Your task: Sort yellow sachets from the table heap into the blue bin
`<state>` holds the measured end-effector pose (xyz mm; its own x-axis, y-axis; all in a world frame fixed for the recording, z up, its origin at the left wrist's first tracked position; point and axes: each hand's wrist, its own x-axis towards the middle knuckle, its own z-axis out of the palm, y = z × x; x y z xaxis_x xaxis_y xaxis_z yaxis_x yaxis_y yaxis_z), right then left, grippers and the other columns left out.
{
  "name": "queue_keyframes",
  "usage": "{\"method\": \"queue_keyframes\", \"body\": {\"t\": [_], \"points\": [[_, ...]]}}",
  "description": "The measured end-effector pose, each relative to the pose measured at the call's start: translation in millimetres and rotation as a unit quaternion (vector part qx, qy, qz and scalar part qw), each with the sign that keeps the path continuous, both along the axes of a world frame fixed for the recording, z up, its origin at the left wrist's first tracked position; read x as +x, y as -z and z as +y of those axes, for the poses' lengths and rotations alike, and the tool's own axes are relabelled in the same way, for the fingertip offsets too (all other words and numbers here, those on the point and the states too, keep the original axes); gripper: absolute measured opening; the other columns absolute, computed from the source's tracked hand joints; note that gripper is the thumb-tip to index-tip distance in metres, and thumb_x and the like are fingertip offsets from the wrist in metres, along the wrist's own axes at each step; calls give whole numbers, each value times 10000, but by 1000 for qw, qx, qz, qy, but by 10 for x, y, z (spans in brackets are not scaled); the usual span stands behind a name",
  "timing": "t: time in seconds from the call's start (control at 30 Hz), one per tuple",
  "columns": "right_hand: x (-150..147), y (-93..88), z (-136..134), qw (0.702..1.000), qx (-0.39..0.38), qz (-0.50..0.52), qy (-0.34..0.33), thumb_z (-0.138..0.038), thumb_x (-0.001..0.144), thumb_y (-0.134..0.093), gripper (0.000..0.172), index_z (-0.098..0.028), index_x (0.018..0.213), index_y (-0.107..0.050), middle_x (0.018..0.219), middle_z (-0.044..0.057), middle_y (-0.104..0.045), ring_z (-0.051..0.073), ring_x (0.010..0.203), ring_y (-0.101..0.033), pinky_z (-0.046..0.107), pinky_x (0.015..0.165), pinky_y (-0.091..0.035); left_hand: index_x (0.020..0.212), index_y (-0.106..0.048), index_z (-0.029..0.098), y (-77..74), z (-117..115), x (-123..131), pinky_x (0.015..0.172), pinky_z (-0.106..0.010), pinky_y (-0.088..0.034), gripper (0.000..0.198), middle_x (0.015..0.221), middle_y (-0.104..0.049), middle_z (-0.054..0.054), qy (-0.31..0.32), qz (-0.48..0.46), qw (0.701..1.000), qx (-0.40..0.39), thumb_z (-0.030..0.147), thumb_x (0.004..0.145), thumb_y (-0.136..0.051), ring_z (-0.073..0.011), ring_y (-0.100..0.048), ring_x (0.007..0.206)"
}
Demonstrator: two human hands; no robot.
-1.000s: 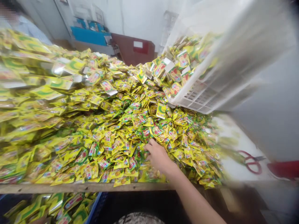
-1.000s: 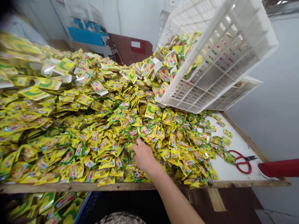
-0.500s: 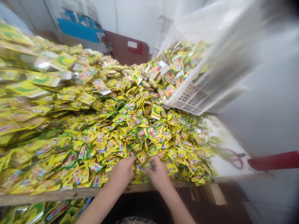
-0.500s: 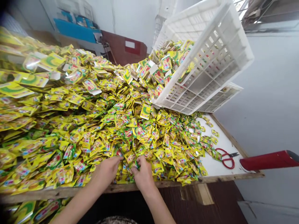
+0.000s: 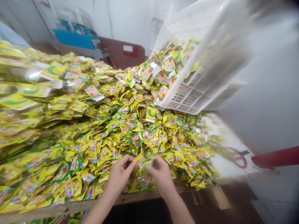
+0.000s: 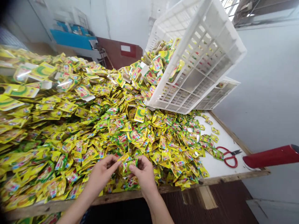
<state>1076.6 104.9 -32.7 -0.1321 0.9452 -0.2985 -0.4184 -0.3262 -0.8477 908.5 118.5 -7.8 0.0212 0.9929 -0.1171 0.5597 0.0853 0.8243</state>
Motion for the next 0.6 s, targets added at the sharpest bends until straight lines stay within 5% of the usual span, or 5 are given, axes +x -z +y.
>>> {"method": "queue_keyframes", "body": {"t": [0.13, 0.27, 0.37, 0.5, 0.6], "points": [[-91, -119, 146, 999, 13, -29, -8, -298, 644, -801, 288, -167, 788, -588, 672, -18, -611, 133, 575, -555, 224, 463, -481, 825, -584, 189, -194, -136, -27, 629, -226, -459, 214, 722, -579, 13, -15, -204, 977, -60, 395, 877, -559, -141, -552, 682], [-127, -125, 194, 993, 64, -98, 17, -178, 646, -755, 180, -165, 737, -600, 656, -28, -604, 113, 601, -544, 202, 546, -455, 911, -611, 192, -210, -159, 30, 748, -256, -504, 228, 854, -653, -15, -71, -244, 964, -82, 375, 792, -678, -171, -614, 824], [-66, -105, 159, 990, 72, -119, 22, -186, 605, -791, 301, -177, 865, -640, 756, -13, -636, 124, 640, -564, 205, 561, -465, 890, -628, 189, -150, -130, 63, 791, -271, -514, 243, 887, -680, -28, -75, -242, 964, -79, 345, 737, -734, -192, -640, 869], [51, -74, 78, 991, 44, -90, -85, -390, 724, -742, 280, -175, 883, -663, 676, -12, -608, 118, 490, -532, 207, 425, -425, 881, -674, 185, -120, -56, 102, 783, -276, -524, 186, 869, -706, -39, -15, -218, 972, -82, 292, 738, -724, -203, -660, 851], [141, -28, 59, 991, 57, -117, -37, -401, 722, -750, 254, -170, 784, -664, 649, -16, -580, 118, 482, -529, 209, 423, -436, 861, -724, 181, -232, 138, 134, 749, -294, -534, 153, 838, -736, -57, 110, -167, 975, -95, 270, 738, -705, -222, -674, 820]]}}
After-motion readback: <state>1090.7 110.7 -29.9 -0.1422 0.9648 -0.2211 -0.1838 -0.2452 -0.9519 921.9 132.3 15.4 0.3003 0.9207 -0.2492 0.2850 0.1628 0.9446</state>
